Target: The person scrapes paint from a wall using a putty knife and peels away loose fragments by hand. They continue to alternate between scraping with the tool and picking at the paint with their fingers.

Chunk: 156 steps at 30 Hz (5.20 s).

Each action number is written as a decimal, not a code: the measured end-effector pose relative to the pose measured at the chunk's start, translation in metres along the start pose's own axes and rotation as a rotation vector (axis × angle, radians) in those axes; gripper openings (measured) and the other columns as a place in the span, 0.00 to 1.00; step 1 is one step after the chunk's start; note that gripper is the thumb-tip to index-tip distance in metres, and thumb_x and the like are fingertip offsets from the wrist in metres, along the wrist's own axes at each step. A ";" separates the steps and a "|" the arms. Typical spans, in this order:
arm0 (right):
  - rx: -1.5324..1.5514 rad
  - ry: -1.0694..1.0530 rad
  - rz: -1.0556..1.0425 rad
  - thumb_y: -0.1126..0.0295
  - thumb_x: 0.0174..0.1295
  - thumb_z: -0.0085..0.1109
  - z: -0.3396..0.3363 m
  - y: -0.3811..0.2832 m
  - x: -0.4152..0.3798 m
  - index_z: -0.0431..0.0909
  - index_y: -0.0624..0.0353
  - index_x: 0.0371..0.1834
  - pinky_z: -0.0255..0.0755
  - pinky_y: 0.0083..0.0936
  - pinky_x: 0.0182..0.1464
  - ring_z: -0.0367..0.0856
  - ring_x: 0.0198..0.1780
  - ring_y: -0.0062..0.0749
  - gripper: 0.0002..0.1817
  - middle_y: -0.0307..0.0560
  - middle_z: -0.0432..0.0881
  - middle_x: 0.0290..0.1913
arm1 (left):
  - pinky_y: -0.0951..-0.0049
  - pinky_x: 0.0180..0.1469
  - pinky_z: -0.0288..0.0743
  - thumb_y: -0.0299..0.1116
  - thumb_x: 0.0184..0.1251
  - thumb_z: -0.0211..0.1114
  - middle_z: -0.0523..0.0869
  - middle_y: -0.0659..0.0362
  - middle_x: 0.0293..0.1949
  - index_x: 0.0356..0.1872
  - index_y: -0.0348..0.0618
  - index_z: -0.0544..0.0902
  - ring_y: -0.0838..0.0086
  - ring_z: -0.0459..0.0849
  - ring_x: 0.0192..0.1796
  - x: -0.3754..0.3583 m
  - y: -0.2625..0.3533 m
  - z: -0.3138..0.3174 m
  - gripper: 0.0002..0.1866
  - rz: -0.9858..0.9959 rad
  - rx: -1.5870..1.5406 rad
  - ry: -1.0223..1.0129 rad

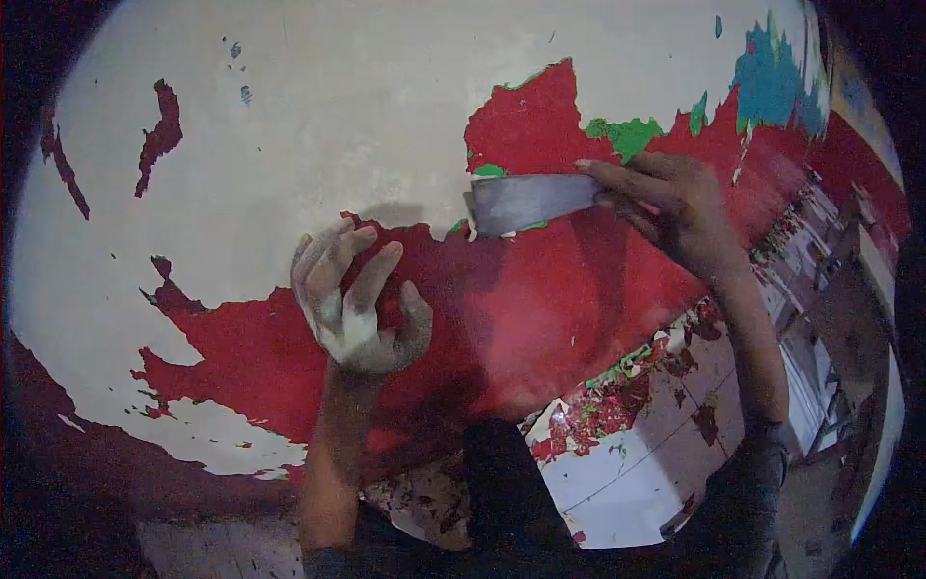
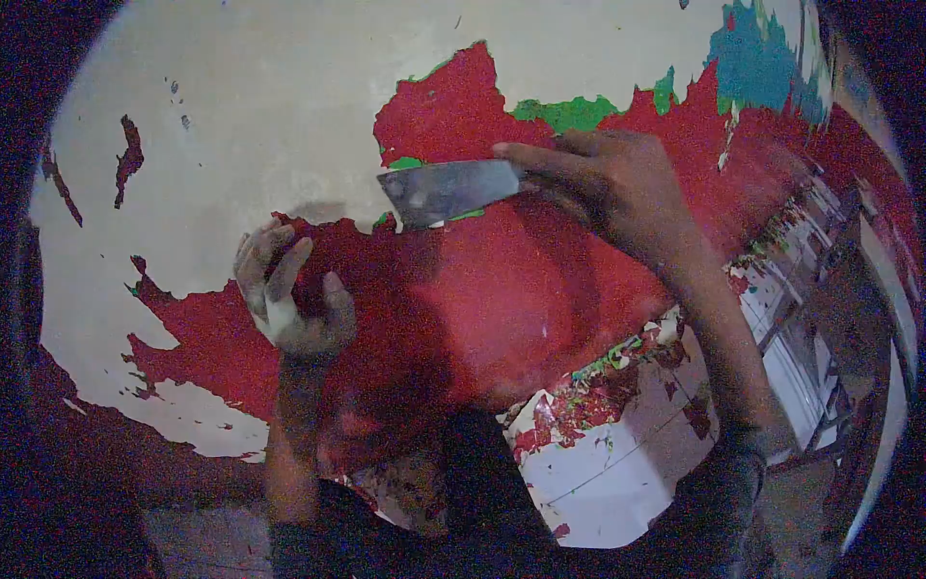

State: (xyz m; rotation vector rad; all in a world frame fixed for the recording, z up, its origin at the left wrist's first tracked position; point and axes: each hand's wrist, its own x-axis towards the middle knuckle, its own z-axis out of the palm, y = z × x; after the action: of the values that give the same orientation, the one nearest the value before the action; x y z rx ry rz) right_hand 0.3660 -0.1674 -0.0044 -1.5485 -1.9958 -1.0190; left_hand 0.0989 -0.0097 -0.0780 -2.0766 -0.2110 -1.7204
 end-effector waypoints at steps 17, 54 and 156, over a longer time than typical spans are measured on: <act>-0.260 0.043 -0.183 0.65 0.52 0.59 -0.004 0.010 0.022 0.76 0.30 0.54 0.65 0.34 0.45 0.76 0.36 0.31 0.23 0.36 0.76 0.31 | 0.49 0.61 0.58 0.38 0.49 0.67 0.77 0.62 0.45 0.39 0.55 0.83 0.64 0.74 0.54 0.000 0.019 0.024 0.13 0.066 0.135 -0.039; -0.139 0.035 -0.282 0.54 0.54 0.60 0.006 0.005 0.000 0.73 0.48 0.38 0.72 0.33 0.27 0.78 0.25 0.35 0.14 0.38 0.73 0.26 | 0.51 0.61 0.54 0.40 0.57 0.64 0.75 0.66 0.52 0.40 0.57 0.81 0.69 0.70 0.56 0.000 0.047 0.026 0.10 0.022 0.262 -0.269; 0.601 0.359 0.659 0.63 0.57 0.65 0.084 -0.080 -0.027 0.75 0.61 0.49 0.76 0.29 0.34 0.85 0.31 0.34 0.20 0.55 0.83 0.30 | 0.48 0.63 0.53 0.32 0.55 0.58 0.77 0.56 0.47 0.42 0.48 0.81 0.57 0.74 0.55 0.011 0.005 0.008 0.12 0.022 0.076 -0.042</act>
State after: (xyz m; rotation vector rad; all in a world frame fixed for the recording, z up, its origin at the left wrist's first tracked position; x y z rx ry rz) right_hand 0.3075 -0.1302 -0.1008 -1.3931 -1.2350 -0.3447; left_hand 0.1102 -0.0129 -0.0696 -2.0532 -0.2618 -1.6321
